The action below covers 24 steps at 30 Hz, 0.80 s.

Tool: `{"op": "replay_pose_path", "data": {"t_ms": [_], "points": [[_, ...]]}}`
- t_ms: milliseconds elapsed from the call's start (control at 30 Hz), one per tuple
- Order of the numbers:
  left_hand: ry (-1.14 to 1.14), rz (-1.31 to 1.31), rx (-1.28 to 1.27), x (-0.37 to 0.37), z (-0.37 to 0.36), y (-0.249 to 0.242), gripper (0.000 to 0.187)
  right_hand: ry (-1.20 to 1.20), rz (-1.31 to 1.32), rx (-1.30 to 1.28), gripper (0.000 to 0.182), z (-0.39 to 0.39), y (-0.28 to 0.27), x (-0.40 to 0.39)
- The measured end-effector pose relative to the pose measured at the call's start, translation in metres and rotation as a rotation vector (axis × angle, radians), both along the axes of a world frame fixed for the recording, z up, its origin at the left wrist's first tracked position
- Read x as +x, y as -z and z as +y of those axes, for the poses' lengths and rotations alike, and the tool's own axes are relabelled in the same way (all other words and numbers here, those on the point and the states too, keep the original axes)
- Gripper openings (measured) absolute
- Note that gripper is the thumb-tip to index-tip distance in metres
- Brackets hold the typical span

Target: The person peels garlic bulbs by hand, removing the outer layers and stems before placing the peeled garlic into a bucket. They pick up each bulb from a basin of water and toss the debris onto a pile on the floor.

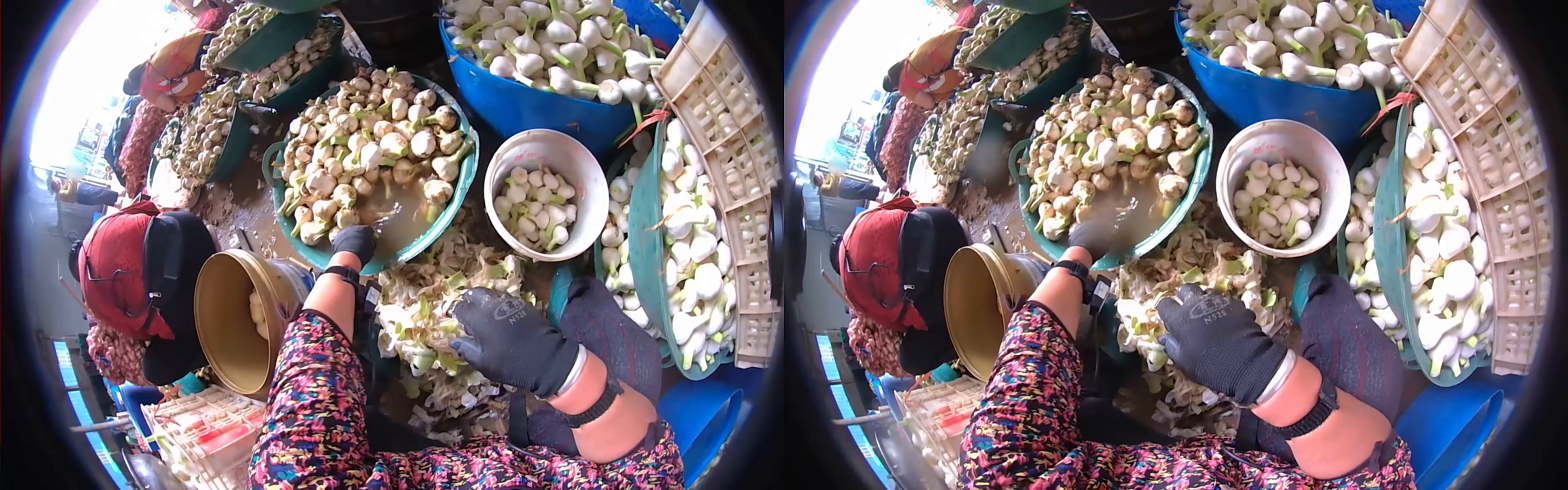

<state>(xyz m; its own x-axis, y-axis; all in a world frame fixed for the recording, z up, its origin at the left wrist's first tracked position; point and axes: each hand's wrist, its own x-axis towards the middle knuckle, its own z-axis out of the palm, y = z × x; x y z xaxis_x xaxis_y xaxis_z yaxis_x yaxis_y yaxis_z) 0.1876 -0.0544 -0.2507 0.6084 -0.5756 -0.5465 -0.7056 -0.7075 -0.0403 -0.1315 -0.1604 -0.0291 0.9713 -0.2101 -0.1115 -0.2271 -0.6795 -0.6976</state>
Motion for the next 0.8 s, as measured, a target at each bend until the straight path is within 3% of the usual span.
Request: {"op": "replay_pose_path", "data": {"t_ms": [67,100,133,167,200,267,300,333,400,433,500,567,633,800], "points": [[0.088,-0.060,-0.055,-0.004,0.009,-0.027,0.029,-0.016,0.041,0.021,0.027,0.002,0.000,0.003],[0.112,-0.070,-0.250,-0.003,0.012,-0.036,0.038,0.030,-0.023,0.009,0.029,0.002,0.001,0.006],[0.162,-0.049,-0.335,-0.001,0.013,-0.046,0.035,0.074,-0.085,-0.002,0.031,0.003,-0.001,0.008],[-0.144,0.291,-0.624,-0.007,0.023,-0.055,0.031,0.040,-0.016,0.120,0.037,-0.001,-0.005,0.009],[-0.460,0.639,-0.899,-0.035,0.023,-0.100,0.027,0.093,-0.069,0.157,0.048,0.002,-0.003,0.009],[-0.661,0.994,-1.019,-0.076,0.021,-0.160,0.019,0.155,-0.258,0.092,0.062,0.012,0.018,0.012],[-0.668,1.036,-0.991,-0.085,0.027,-0.165,0.023,0.145,-0.237,0.243,0.072,0.013,0.018,0.017],[-0.501,1.015,-0.974,-0.099,0.033,-0.180,0.024,0.198,-0.323,0.393,0.077,0.021,0.024,0.021],[-0.622,1.090,-0.997,-0.139,0.037,-0.223,0.024,0.194,-0.506,0.334,0.078,0.030,0.026,0.028],[-0.541,1.020,-1.012,-0.151,0.043,-0.230,0.024,0.219,-0.434,0.560,0.075,0.033,0.022,0.027],[-0.560,0.957,-1.138,-0.175,0.047,-0.257,0.021,0.187,-0.533,0.651,0.064,0.036,0.013,0.025],[-0.499,0.878,-1.170,-0.180,0.055,-0.263,0.020,0.170,-0.594,0.721,0.062,0.040,0.009,0.024],[-0.436,0.894,-1.281,-0.184,0.061,-0.258,0.020,0.271,-0.504,1.114,0.062,0.042,0.010,0.023],[-0.461,0.879,-1.273,-0.194,0.058,-0.266,0.023,0.270,-0.488,1.308,0.063,0.037,0.008,0.018]]}}
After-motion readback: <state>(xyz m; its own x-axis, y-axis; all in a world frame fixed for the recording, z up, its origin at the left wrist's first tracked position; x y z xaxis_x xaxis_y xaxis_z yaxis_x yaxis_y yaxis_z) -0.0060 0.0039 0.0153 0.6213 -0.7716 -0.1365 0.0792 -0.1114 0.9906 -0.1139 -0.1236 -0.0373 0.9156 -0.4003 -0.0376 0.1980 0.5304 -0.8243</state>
